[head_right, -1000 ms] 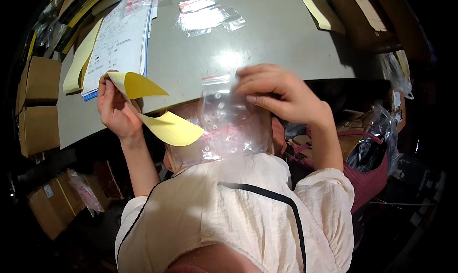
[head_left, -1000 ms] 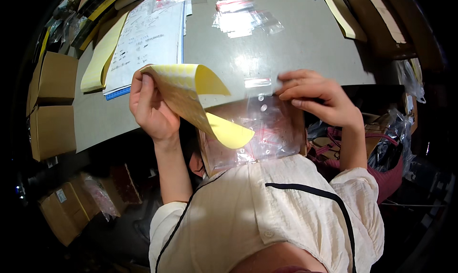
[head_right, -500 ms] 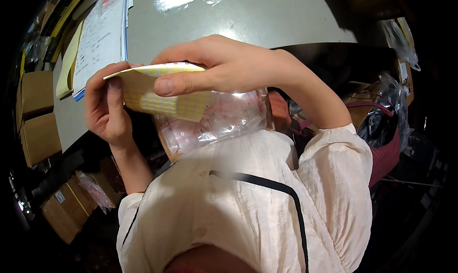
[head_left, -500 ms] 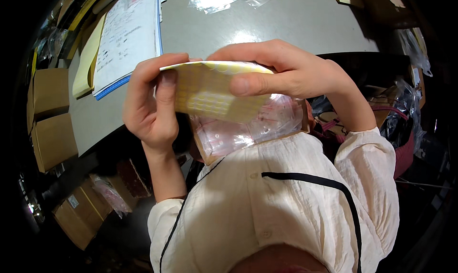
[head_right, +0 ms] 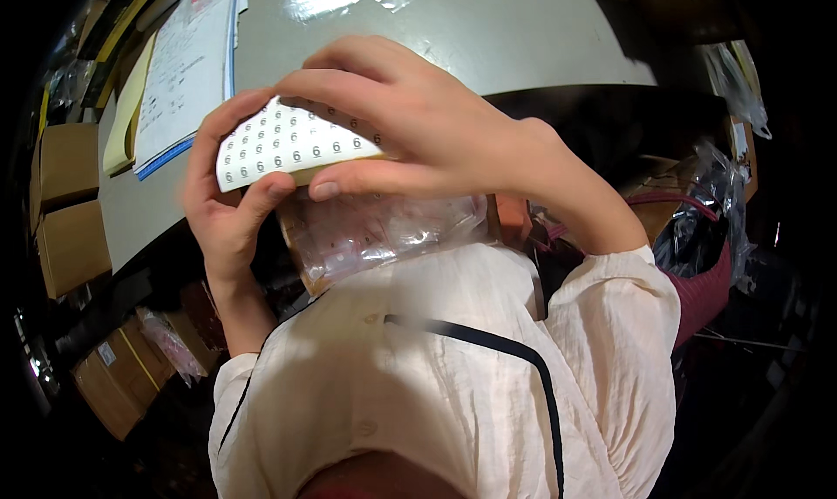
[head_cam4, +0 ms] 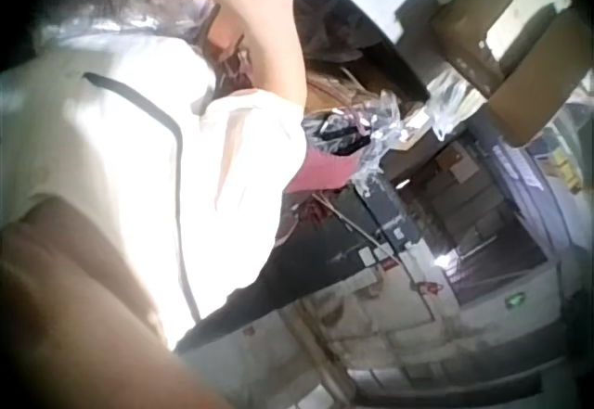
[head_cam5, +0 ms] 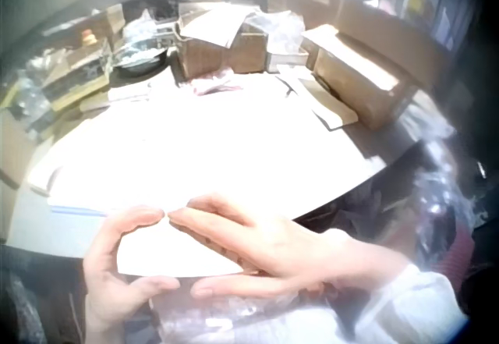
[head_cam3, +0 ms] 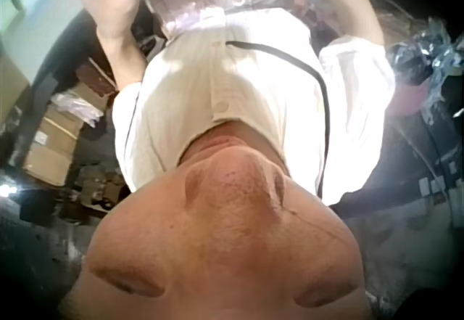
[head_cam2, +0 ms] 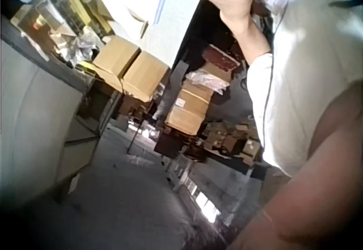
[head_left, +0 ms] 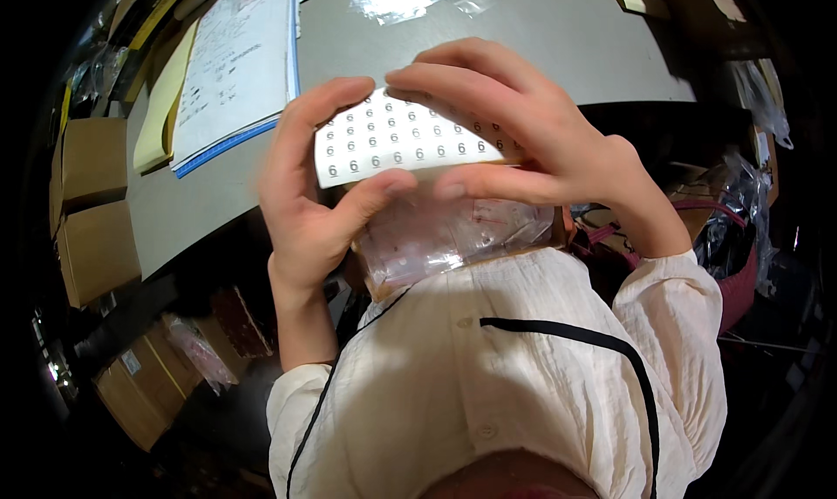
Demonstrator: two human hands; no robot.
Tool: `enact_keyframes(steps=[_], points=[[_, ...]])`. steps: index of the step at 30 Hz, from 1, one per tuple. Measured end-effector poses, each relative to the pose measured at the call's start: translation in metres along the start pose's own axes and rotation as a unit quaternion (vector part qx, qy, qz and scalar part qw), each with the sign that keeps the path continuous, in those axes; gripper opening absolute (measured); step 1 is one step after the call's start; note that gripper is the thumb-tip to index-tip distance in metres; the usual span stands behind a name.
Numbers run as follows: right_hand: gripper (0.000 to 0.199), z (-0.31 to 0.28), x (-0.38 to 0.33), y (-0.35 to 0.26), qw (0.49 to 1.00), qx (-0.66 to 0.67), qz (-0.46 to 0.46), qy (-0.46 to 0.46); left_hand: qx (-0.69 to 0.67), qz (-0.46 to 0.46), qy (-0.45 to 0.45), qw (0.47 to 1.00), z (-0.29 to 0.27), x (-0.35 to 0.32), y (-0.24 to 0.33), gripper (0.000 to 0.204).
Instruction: The person peels individual labels from a yellow roll and applies them to small clear plastic bags. The person handles the bags one at a time, placing them on the table and smoothing the label onto the surface. The task is performed by hand without the use of additional tools.
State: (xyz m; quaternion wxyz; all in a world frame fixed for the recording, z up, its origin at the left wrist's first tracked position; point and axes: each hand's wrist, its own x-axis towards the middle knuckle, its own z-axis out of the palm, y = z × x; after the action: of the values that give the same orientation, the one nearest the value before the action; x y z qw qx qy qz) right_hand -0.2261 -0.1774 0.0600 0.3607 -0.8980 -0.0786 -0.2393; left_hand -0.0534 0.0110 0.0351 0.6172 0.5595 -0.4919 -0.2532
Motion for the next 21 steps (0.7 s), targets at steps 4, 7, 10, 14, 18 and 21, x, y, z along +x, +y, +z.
enact_keyframes(steps=[4,7,10,14,18,21], points=[[0.057,0.001,-0.001,0.005,0.999,0.017,0.004,0.032,-0.070,-0.036,0.011,0.997,0.009,0.000,0.004,0.067],[0.049,0.004,-0.001,0.010,0.998,-0.029,-0.021,0.050,-0.089,-0.052,0.018,0.995,0.011,0.000,0.004,0.057],[0.041,-0.002,-0.003,0.003,0.999,-0.015,0.028,0.009,-0.027,0.001,0.025,0.999,0.006,0.001,-0.002,0.036],[0.028,0.007,-0.008,0.004,0.992,0.080,0.100,-0.014,-0.144,-0.115,0.046,0.982,0.014,0.002,0.013,0.023],[0.021,0.003,-0.008,0.005,0.987,0.081,0.139,-0.026,-0.145,-0.132,0.072,0.978,0.013,0.002,0.010,0.018],[0.017,0.003,-0.007,0.004,0.986,0.067,0.153,-0.021,-0.160,-0.144,0.084,0.973,0.014,0.004,0.006,0.016]])
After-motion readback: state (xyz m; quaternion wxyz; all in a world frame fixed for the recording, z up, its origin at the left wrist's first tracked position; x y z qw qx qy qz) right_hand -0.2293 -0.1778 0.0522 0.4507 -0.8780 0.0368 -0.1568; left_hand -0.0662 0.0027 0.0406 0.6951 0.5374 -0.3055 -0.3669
